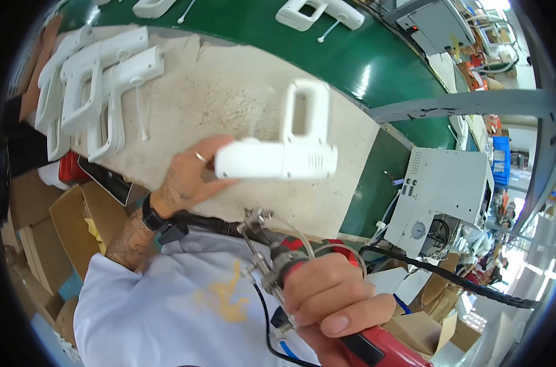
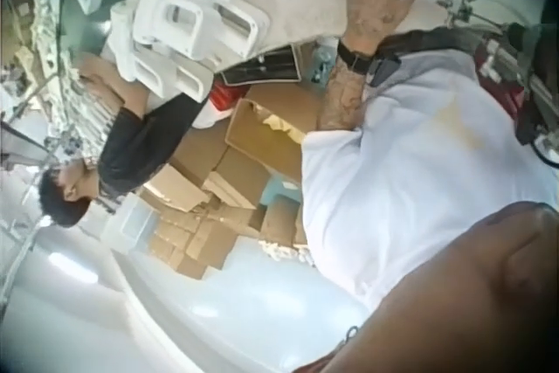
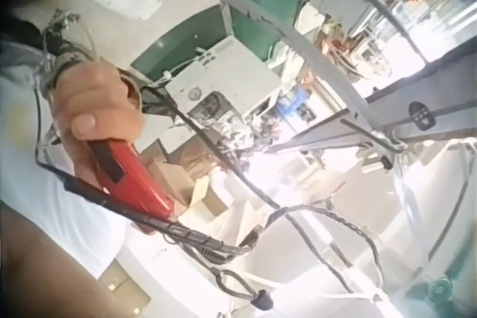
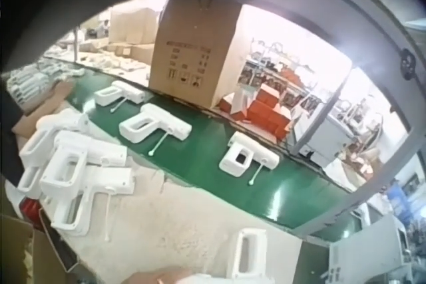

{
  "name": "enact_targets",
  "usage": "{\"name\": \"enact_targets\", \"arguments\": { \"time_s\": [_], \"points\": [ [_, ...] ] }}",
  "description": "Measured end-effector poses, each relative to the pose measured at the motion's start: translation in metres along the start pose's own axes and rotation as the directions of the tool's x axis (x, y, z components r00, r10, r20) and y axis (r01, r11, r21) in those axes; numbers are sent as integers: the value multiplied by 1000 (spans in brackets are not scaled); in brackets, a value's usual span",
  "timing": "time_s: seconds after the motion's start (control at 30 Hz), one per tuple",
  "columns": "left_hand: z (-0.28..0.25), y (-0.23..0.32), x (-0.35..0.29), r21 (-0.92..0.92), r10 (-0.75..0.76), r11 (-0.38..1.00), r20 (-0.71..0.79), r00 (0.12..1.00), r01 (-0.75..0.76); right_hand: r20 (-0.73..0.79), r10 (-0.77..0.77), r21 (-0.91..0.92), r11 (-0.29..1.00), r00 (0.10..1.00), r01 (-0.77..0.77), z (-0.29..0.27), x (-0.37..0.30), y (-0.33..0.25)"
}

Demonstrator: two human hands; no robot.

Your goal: The recorder is assembling white plastic housings for electronic devices using a pneumatic assembly tool on a production line.

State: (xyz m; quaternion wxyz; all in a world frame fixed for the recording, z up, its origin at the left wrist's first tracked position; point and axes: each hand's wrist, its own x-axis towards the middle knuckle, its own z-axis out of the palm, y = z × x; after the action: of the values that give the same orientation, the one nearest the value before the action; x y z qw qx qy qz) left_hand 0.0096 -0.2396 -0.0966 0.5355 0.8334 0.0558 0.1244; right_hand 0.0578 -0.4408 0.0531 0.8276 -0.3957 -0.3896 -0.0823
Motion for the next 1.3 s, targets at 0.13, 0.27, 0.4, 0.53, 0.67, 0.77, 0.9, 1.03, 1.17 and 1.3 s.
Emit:
{"name": "enact_targets", "arguments": {
  "time_s": [0.13, 0.27, 0.4, 0.53, 0.67, 0.77, 0.9, 1.03, 1.17, 1.3],
  "points": [
    [-18, 19, 76, -13, 37, 999, -183, 982, -40, 93, 100, -27, 995, 991, -98, -35, 2, -11],
    [24, 40, 207, 70, 221, 975, -201, 954, -211, 8, 82, -57, 995, 997, -81, -57, -2, -8],
    [94, 40, 308, 160, 297, 948, -132, 946, -276, 117, 161, -127, 981, 980, -146, -71, 7, -17],
    [92, 15, 371, 589, 303, 793, -159, 940, -156, 202, 178, -137, 979, 963, -152, -103, 4, -26],
    [77, -32, 405, 860, 72, 509, -69, 995, 22, 336, 235, -183, 966, 912, -182, -131, 8, -23],
    [100, -53, 418, 660, -51, 731, -202, 978, 174, 381, 305, -20, 946, 873, -322, -131, 9, -21],
    [126, -50, 413, 729, 39, 666, -245, 969, 158, 445, 238, 36, 959, 863, -283, -139, 11, -18],
    [100, -29, 367, 734, 66, 679, -39, 997, -16, 338, 216, -35, 976, 916, -217, -142, -5, -32],
    [40, -21, 293, 579, 170, 789, 114, 979, -204, 204, 106, -158, 985, 973, -74, -119, -9, -28],
    [4, 4, 191, 667, 370, 595, 267, 890, -448, 235, 162, -103, 985, 959, -141, -120, -5, -37]
  ]
}}
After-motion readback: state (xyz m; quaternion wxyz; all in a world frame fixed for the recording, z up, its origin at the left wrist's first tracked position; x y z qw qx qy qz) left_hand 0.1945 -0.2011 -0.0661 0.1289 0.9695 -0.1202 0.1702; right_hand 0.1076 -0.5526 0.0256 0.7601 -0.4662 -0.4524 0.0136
